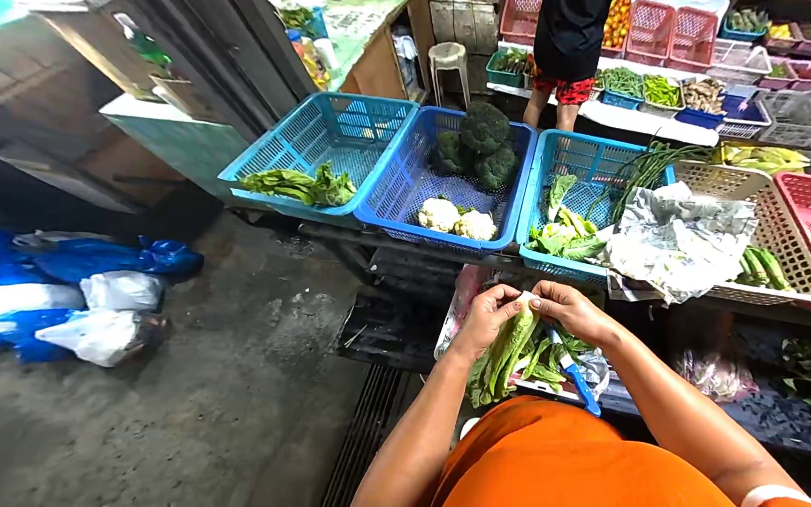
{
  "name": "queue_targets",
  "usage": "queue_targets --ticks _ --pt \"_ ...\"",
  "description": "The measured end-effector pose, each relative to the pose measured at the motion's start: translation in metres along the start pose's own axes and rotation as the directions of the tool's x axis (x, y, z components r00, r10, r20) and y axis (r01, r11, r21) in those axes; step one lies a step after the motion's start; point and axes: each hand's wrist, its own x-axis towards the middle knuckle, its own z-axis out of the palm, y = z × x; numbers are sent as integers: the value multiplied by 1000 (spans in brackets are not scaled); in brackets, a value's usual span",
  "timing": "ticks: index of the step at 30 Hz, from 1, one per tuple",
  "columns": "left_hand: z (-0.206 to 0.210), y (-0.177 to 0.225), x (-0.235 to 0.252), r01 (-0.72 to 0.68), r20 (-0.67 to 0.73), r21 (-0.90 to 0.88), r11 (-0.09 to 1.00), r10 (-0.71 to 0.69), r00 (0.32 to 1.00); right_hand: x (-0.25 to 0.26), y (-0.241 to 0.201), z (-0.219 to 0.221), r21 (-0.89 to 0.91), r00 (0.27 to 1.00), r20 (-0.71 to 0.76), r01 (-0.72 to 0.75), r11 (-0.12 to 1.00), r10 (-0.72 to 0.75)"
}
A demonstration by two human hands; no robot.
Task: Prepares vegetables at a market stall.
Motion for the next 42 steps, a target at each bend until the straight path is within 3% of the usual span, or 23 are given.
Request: queue_targets --ticks 9,16,20,21,23,25,26,28,30,33,37,42 --pt "1 -3 8 181 136 61 982 -188 973 -3 8 -27 -263 977 203 -11 965 66" --pt "10 -7 15 323 270 -90 942 -289 918 -3 49 -40 208 949 314 -31 978 -37" --pt "15 -14 16 466 322 -266 844 -377 868 -4 64 -49 346 959 254 28 938 -122" --pt "17 -17 17 471 308 -303 828 -383 871 -5 65 -51 293 972 211 34 955 -99" --pt "22 -19 18 458 245 -373 807 -390 888 -5 61 -53 0 995 101 -19 1000 19" --pt "29 -20 20 414 131 -444 795 -400 907 -1 62 -52 -275 989 30 -129 953 143" --pt "32 -21 22 370 62 -481 795 -390 919 -1 63 -49 -305 985 8 -160 939 170" --pt "41 -26 27 227 -144 -529 817 -351 925 -7 57 -39 -205 983 13 -175 963 181" --pt "53 -34 34 54 -380 -537 842 -299 875 -17 52 -25 -38 978 88 -184 982 187" --pt "65 -43 39 -100 -552 -482 870 -213 806 -24 49 -18 69 973 190 -146 987 131" --pt "66 -38 29 -40 -568 -375 926 -196 799 -28 21 -38 87 989 106 -115 990 105" --pt "29 -39 11 213 -550 -271 939 -332 766 -19 2 -75 144 969 -219 -85 986 116"
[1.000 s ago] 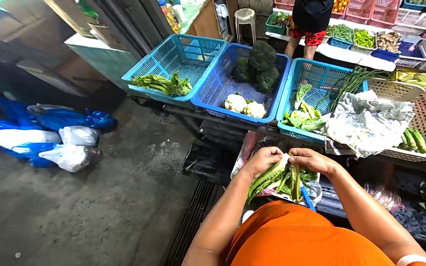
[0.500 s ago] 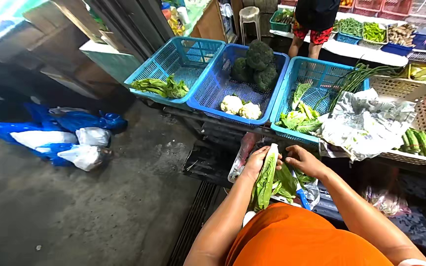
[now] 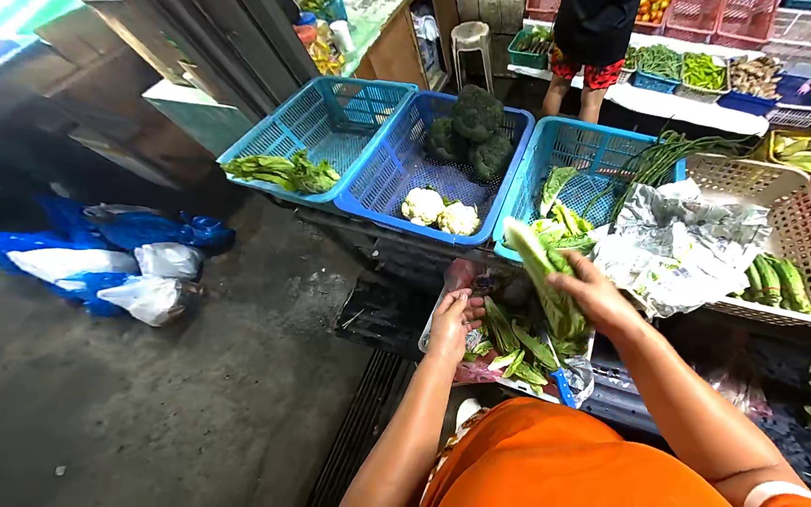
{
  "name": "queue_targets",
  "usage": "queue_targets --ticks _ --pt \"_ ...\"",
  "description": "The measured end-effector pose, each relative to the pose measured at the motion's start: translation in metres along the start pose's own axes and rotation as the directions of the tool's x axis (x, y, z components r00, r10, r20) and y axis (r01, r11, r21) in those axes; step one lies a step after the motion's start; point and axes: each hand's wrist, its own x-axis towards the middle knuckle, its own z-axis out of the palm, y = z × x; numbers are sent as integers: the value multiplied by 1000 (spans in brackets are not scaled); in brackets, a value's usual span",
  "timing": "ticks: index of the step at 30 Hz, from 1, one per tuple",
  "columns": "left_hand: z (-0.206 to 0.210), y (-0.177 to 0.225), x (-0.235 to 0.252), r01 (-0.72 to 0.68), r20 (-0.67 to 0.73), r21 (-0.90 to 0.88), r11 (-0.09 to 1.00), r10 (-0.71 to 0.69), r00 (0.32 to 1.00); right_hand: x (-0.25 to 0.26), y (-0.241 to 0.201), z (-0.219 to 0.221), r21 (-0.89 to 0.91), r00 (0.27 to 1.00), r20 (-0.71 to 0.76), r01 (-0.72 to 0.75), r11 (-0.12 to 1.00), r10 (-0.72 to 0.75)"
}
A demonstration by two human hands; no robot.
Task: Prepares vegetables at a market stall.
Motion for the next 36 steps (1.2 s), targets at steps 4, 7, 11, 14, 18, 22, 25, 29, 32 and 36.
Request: queue_targets --ticks 4,7,11,14,18,22,25,29,32,36 --pt "-30 -2 18 104 -61 55 993 -101 993 23 -8 -5 121 984 -179 26 992 -4" --pt "-48 -14 47 156 -71 91 984 -150 986 32 -12 3 56 987 -157 31 998 -22" --pt "-58 -50 94 244 -28 226 943 -244 969 24 14 32 16 997 57 54 998 -55" --pt "-45 -75 124 316 -40 375 871 -325 945 18 74 54 -176 916 312 -205 963 252" --pt "-20 -102 156 376 -98 560 738 -392 915 4 190 65 -779 646 -118 -531 333 754" --pt "-2 -116 171 222 -46 823 523 -328 943 -32 253 72 -716 588 -361 -672 189 724" --pt "5 -121 176 110 23 875 471 -267 964 -32 273 74 -661 612 -452 -719 217 649" --pt "6 -121 180 110 44 845 523 -274 961 -21 276 67 -623 581 -418 -743 246 699" --pt "-4 -109 176 94 120 565 820 -195 973 -18 266 55 -534 607 -395 -763 365 690" --pt "-23 -86 167 52 182 143 988 -78 980 -27 237 34 -529 649 -371 -735 424 664"
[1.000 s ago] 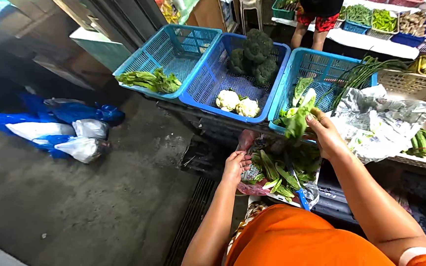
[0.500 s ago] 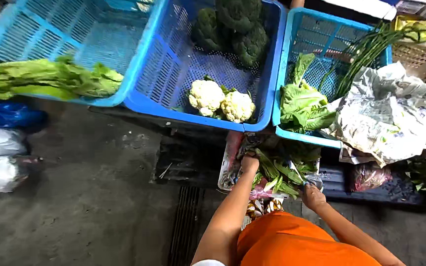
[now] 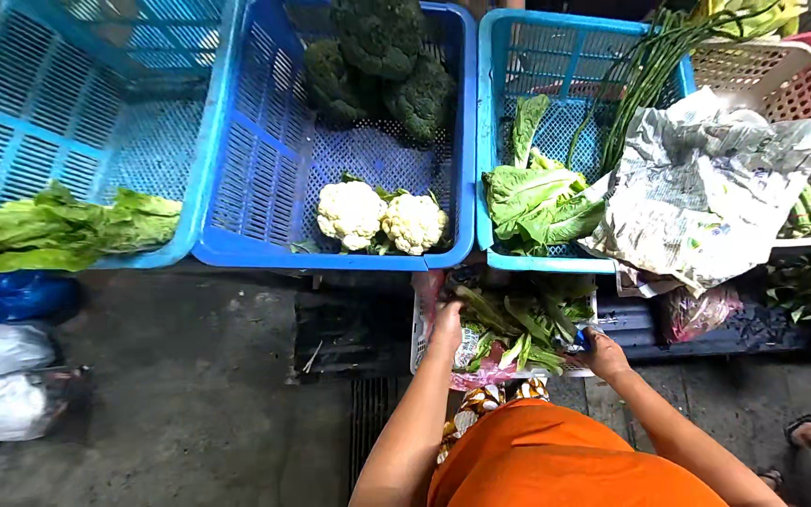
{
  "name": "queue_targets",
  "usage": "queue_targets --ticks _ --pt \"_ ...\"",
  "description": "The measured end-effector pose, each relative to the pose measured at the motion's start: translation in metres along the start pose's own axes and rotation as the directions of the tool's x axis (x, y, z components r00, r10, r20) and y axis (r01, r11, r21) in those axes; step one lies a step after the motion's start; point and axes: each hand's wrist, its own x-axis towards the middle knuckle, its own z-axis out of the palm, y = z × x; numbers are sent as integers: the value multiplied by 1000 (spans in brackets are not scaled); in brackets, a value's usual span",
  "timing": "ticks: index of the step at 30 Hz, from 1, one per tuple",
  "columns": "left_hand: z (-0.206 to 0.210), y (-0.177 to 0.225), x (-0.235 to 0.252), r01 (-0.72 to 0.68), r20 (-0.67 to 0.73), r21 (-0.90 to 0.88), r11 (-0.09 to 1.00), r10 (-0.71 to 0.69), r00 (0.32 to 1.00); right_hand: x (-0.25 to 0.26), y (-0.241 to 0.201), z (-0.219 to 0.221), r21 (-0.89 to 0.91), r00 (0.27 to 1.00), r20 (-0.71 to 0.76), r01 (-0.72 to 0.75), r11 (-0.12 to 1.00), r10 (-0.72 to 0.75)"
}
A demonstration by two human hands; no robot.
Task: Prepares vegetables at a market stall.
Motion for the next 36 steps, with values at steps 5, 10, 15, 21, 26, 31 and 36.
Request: queue_targets --ticks 5,10,15,21,26,31,36 --pt "-5 17 -20 43 55 139 989 -52 997 -22 24 -23 -83 1000 -22 -12 996 11" --pt "12 3 -47 121 129 391 912 -185 974 -48 52 -34 -156 994 -105 22 988 -38" --pt "34 -8 -81 166 69 518 839 -235 970 -65 41 -30 -172 907 -201 339 925 -370" --pt "68 2 -110 142 -2 635 759 -183 983 -65 1 -36 -246 768 -206 559 792 -606" --pt "81 1 -120 75 -4 670 739 -98 995 -63 -1 -39 -262 693 -265 617 742 -670" --pt "84 2 -130 53 8 672 739 -79 997 -48 32 -27 -236 747 -220 583 777 -627" --pt "71 17 -129 -53 27 542 839 46 999 -31 85 -21 -226 929 -11 357 906 -369"
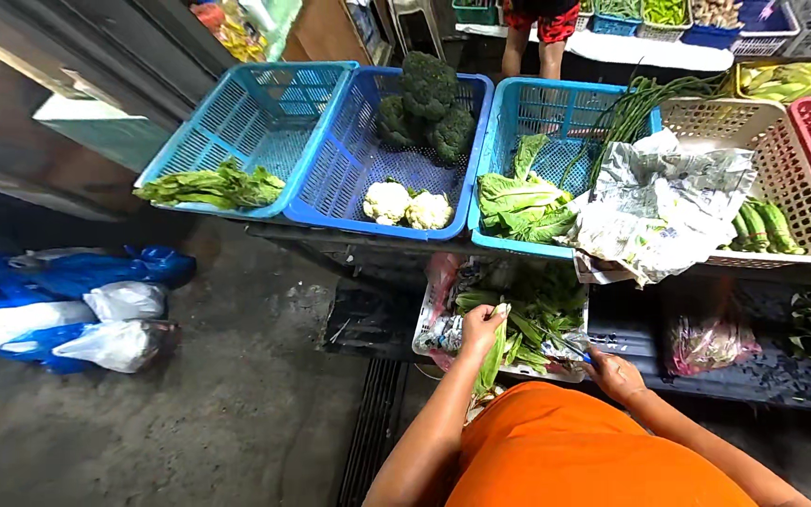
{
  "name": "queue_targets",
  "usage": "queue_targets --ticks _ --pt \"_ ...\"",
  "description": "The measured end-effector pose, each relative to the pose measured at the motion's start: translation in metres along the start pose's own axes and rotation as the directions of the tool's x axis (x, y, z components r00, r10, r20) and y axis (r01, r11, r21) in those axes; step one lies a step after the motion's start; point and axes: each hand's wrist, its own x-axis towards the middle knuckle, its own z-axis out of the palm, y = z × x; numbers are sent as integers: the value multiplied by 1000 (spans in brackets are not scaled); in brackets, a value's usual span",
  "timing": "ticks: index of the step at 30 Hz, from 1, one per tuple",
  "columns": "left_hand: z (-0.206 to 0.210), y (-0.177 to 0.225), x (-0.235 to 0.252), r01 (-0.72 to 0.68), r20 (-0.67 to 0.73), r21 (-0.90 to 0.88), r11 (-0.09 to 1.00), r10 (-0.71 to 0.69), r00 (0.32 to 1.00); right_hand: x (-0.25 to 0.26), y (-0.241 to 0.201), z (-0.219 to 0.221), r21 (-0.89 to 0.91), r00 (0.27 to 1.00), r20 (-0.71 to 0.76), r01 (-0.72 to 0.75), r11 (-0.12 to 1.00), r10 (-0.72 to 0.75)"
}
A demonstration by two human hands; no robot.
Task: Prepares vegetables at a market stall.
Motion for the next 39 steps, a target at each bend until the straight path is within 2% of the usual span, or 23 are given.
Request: queue_targets --ticks 3,5,8,12,16,21,24,25,26,28,30,33,36,39 --pt "-9 4 1 -48 23 -172 984 53 998 4 15 13 9 997 13 -76 997 76" --pt "-8 12 0 -67 23 -293 954 77 997 12 15 16 61 998 -23 -58 996 59" --pt "-1 21 -2 -118 -4 -389 914 127 992 22 -11 -1 243 983 -161 128 961 -90" --pt "9 36 -7 -142 -6 -385 912 151 988 19 -81 -59 554 913 -299 403 729 -278" --pt "17 50 -15 -122 42 -418 900 154 987 20 -123 -93 604 852 -378 523 601 -362" --pt "7 53 -20 -100 135 -489 866 189 973 19 -129 -104 685 850 -391 525 505 -354" --pt "-3 46 -20 -106 121 -504 857 192 974 17 -123 -103 742 868 -398 495 452 -296" --pt "-6 44 -20 -109 109 -515 851 190 976 18 -119 -103 722 874 -402 486 492 -274" --pt "-9 42 -20 -112 96 -514 850 187 978 20 -114 -103 663 881 -399 470 583 -256" --pt "-11 41 -22 -119 69 -457 881 168 983 24 -106 -103 488 906 -340 398 777 -251" --pt "-8 41 -22 -153 44 -330 932 177 983 24 -106 -102 421 904 -321 402 813 -281" --pt "0 44 -22 -227 49 -17 974 227 973 13 -123 -104 539 865 -368 497 680 -340" --pt "8 55 -26 -268 93 223 937 254 963 8 -141 -109 627 852 -343 522 578 -397" --pt "8 59 -27 -299 111 237 924 280 953 8 -144 -113 688 857 -329 505 521 -396"
